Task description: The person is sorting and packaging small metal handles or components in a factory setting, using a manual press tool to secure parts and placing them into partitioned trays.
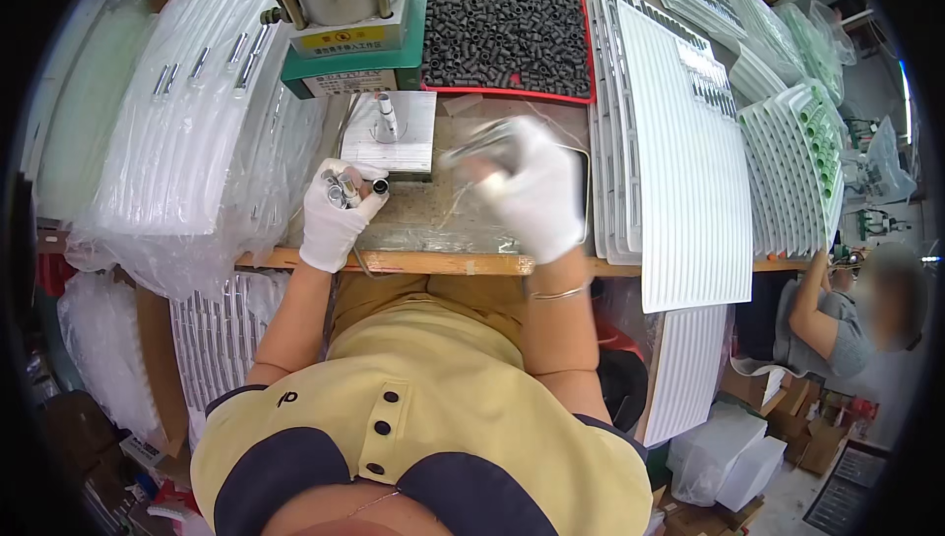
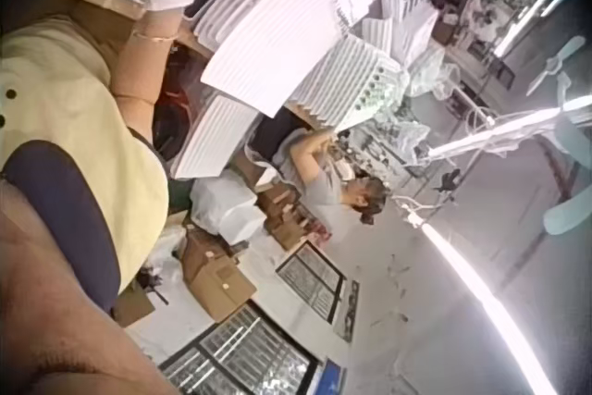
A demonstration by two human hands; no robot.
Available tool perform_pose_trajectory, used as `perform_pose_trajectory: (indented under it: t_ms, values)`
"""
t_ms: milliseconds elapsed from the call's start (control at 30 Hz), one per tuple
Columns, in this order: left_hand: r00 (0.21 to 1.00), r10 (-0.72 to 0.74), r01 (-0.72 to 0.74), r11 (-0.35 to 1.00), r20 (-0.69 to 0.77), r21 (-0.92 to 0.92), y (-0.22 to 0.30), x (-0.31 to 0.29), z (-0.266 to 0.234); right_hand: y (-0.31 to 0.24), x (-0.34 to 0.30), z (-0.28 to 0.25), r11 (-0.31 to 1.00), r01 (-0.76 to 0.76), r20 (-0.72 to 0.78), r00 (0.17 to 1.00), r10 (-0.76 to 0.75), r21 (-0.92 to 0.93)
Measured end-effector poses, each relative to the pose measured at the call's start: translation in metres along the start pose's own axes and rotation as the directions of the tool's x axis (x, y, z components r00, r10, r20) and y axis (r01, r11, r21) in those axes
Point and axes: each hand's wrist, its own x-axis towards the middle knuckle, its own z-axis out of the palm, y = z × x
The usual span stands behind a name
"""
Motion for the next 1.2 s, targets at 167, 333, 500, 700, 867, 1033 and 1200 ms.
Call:
perform_pose_trajectory:
  t_ms: [167,333,500,700,867,1033,1200]
  values:
    - [0.999,0.024,-0.028,0.994,0.041,0.104,0.014,-0.007,0.009,0.002,-0.012,0.044,0.989,0.113,0.052,0.992,-0.118,0.095]
    - [0.990,0.138,-0.139,0.965,0.021,0.224,-0.010,0.002,0.013,0.014,-0.007,0.050,0.896,0.279,0.101,0.960,-0.260,-0.346]
    - [0.997,0.078,-0.080,0.986,0.015,0.144,-0.007,0.005,0.019,0.014,-0.008,0.056,0.905,0.259,0.057,0.965,-0.255,-0.337]
    - [0.970,0.245,-0.229,0.926,-0.014,0.302,-0.013,0.019,0.014,0.051,0.008,0.070,0.980,0.172,-0.002,0.985,-0.173,-0.103]
    - [0.992,0.103,-0.072,0.943,-0.077,0.325,0.005,0.081,-0.002,0.047,0.056,0.071,0.947,0.050,-0.003,0.999,-0.054,-0.317]
    - [0.988,-0.098,0.060,0.954,0.116,0.295,0.024,0.092,-0.016,0.040,0.073,0.095,0.951,-0.017,0.052,0.998,0.035,-0.310]
    - [0.997,-0.003,-0.004,0.997,0.081,0.083,0.000,0.069,-0.041,0.048,0.080,0.106,0.896,0.004,0.117,0.992,0.053,-0.444]
